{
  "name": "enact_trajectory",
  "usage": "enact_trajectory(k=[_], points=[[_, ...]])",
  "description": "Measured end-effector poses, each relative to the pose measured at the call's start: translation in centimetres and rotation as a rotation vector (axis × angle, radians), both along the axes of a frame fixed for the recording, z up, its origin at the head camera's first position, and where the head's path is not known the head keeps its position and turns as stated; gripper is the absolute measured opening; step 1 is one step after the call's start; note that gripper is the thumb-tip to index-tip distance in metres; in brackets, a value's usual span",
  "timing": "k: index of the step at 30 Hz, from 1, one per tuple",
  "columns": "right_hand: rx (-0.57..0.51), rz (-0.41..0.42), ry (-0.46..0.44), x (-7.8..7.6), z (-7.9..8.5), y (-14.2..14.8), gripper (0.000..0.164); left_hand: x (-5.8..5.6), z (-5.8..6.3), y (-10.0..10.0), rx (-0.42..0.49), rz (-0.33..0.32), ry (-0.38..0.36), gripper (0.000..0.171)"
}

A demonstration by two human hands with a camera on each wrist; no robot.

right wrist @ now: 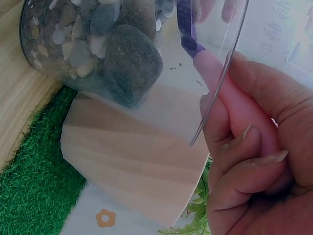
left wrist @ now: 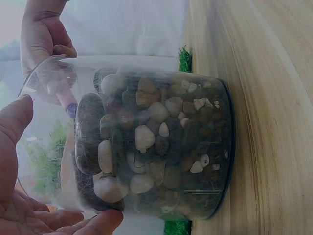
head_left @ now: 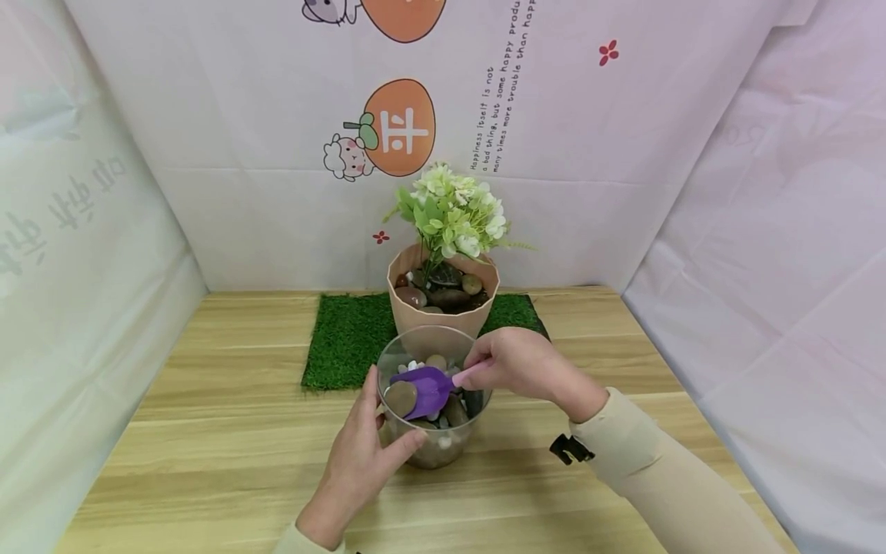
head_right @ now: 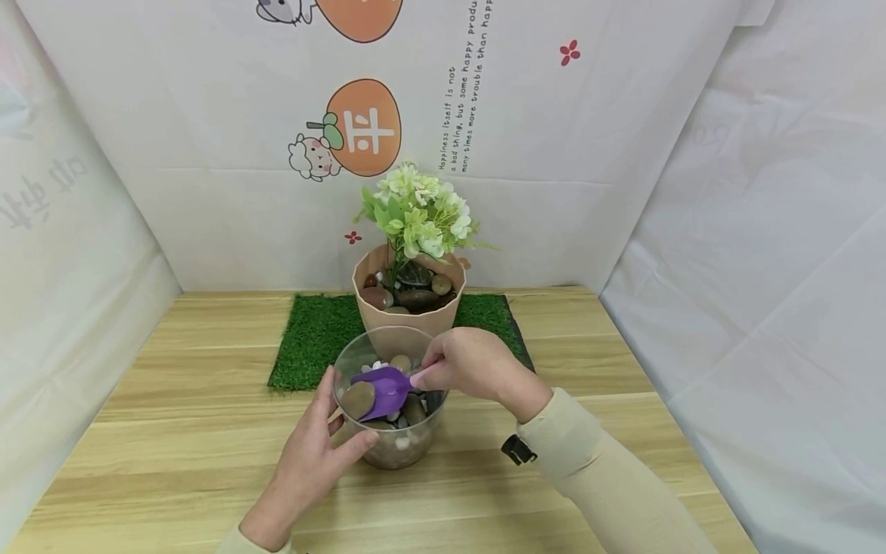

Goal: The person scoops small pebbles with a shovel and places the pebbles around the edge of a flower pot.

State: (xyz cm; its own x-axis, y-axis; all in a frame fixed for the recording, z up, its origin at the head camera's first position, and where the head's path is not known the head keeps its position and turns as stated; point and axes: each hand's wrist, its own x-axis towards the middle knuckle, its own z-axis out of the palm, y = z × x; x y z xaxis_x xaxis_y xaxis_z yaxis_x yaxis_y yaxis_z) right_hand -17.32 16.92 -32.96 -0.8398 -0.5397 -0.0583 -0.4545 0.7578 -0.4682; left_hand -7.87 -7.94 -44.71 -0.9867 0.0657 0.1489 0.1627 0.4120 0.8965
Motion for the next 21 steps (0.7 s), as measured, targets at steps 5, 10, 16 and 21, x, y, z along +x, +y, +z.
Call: enact_trajectory(k=[5, 10, 16, 21], points=[[-0.014, -0.011, -0.013, -0.13, 0.06, 0.15, 0.013, 0.04, 0.02, 0.0, 0.004, 0.001, -0.016, 0.116], [-0.018, -0.012, -0.025, -0.14, 0.11, 0.05, 0.014, 0.04, 0.06, 0.04, 0.01, 0.0, -0.011, 0.116], [-0.037, -0.017, -0.034, -0.32, -0.32, 0.01, 0.015, 0.05, 0.1, 0.05, 0.009, 0.003, -0.008, 0.116], [-0.049, -0.023, -0.054, -0.38, -0.62, 0.0, 0.016, 0.06, 0.12, 0.04, 0.006, 0.005, -0.008, 0.116]])
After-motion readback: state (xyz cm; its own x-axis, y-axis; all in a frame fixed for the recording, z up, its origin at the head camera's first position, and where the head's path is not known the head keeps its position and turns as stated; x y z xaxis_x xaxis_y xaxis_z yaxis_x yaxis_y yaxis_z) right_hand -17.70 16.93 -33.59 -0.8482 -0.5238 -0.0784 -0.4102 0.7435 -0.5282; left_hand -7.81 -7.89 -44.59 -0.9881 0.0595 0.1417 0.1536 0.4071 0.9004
